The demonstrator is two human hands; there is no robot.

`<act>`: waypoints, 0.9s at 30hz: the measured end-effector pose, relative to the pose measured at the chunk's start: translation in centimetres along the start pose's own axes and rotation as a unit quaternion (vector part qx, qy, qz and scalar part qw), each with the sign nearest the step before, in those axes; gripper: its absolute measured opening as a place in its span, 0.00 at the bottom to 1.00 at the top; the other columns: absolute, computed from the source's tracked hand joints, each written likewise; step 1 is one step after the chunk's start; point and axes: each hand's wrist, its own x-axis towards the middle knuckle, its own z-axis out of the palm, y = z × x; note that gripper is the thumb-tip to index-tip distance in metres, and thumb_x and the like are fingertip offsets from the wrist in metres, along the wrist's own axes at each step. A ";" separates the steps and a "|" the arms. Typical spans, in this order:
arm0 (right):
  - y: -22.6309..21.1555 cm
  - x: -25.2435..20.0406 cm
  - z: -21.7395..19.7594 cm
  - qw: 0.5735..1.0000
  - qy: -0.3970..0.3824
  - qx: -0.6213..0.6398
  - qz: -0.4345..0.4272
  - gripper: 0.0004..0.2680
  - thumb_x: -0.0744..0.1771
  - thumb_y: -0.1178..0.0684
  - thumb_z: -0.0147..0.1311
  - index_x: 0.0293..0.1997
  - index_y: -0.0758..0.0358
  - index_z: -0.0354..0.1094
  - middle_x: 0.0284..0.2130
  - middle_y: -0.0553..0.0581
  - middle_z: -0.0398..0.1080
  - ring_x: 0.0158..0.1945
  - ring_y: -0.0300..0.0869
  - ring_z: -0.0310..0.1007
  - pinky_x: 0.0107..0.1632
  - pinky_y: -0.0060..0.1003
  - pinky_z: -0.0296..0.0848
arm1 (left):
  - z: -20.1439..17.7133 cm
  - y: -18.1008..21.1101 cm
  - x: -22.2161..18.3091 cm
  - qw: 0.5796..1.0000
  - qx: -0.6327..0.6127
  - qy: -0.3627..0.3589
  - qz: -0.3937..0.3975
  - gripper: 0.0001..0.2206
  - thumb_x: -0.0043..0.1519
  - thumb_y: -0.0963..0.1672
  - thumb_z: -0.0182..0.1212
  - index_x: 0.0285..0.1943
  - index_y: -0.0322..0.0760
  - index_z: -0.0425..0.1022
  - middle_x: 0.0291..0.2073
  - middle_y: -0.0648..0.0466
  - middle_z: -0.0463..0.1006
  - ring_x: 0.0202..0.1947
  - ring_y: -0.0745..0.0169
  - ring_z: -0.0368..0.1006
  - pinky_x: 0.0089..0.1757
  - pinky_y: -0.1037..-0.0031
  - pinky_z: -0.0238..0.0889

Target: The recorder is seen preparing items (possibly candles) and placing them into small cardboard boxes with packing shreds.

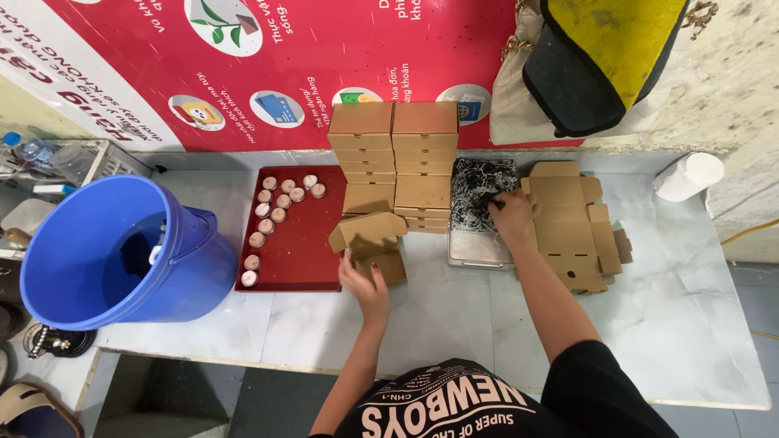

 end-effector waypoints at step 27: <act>6.4 3.2 -0.4 0.604 -0.066 0.746 0.274 0.03 0.70 0.53 0.44 0.46 0.53 0.63 0.34 0.52 0.70 0.35 0.41 0.72 0.37 0.37 0.73 | 25.2 8.6 3.9 0.915 0.143 -0.372 0.063 0.25 0.59 0.39 0.62 0.67 0.42 0.67 0.55 0.42 0.74 0.55 0.39 0.72 0.53 0.55 0.68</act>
